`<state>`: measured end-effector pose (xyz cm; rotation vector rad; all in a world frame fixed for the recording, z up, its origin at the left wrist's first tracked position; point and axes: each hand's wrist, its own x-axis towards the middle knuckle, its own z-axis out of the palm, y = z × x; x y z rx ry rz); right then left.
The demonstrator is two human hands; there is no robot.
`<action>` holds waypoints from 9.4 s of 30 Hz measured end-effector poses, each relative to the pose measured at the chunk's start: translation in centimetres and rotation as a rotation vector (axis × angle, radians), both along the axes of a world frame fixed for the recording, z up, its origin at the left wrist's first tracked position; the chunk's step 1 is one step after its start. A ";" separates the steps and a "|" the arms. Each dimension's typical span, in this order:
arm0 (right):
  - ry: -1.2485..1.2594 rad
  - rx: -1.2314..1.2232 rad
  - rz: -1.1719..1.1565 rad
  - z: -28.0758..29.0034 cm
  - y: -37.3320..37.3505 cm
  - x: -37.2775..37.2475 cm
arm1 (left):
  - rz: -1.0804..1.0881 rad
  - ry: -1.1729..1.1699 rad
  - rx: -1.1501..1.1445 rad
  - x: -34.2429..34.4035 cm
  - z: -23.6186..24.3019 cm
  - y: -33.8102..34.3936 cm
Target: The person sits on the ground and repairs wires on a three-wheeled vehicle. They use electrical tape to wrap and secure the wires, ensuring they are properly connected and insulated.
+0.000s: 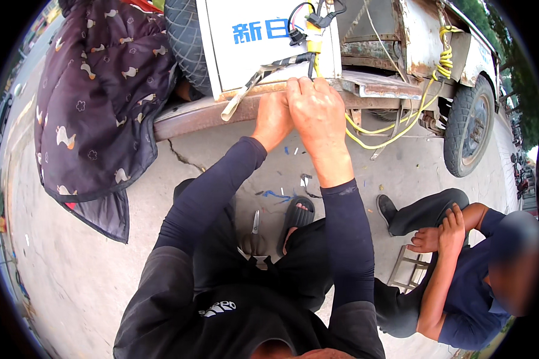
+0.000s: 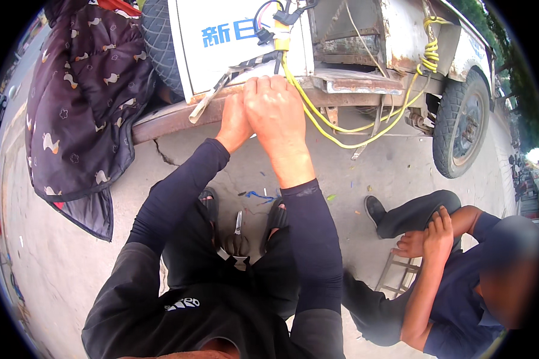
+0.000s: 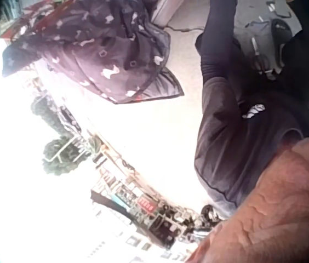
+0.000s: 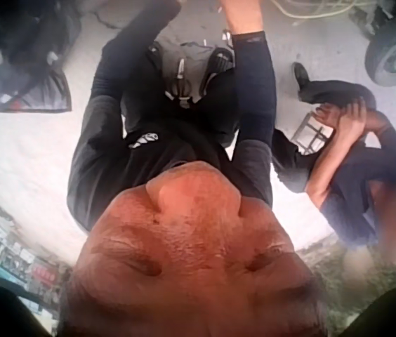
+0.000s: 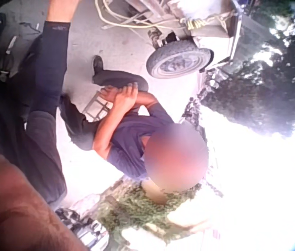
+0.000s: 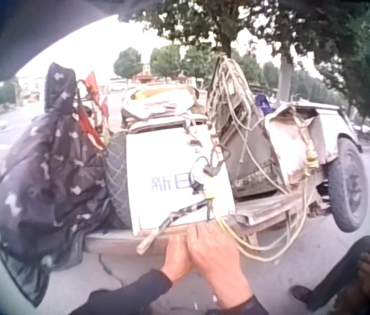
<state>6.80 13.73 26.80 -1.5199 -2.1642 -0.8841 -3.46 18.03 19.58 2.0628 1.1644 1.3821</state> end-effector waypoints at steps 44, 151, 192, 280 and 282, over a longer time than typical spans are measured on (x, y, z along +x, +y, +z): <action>0.583 -0.072 -0.014 -2.0 -2.4 7.0 | -0.273 -0.285 -0.594 1.8 3.1 2.0; 2.182 -1.221 0.304 -2.4 14.1 7.5 | -0.335 -0.219 -0.583 -2.4 1.1 12.6; 1.278 0.025 0.007 3.2 -0.6 -6.9 | 0.290 0.134 -0.349 -2.9 15.2 1.0; 1.688 -0.720 0.148 6.0 3.2 -9.2 | 0.085 -0.254 -0.303 -11.8 7.9 -0.2; 1.778 -0.601 0.093 2.6 3.0 -5.9 | -0.032 -0.356 -0.587 -8.9 7.2 1.7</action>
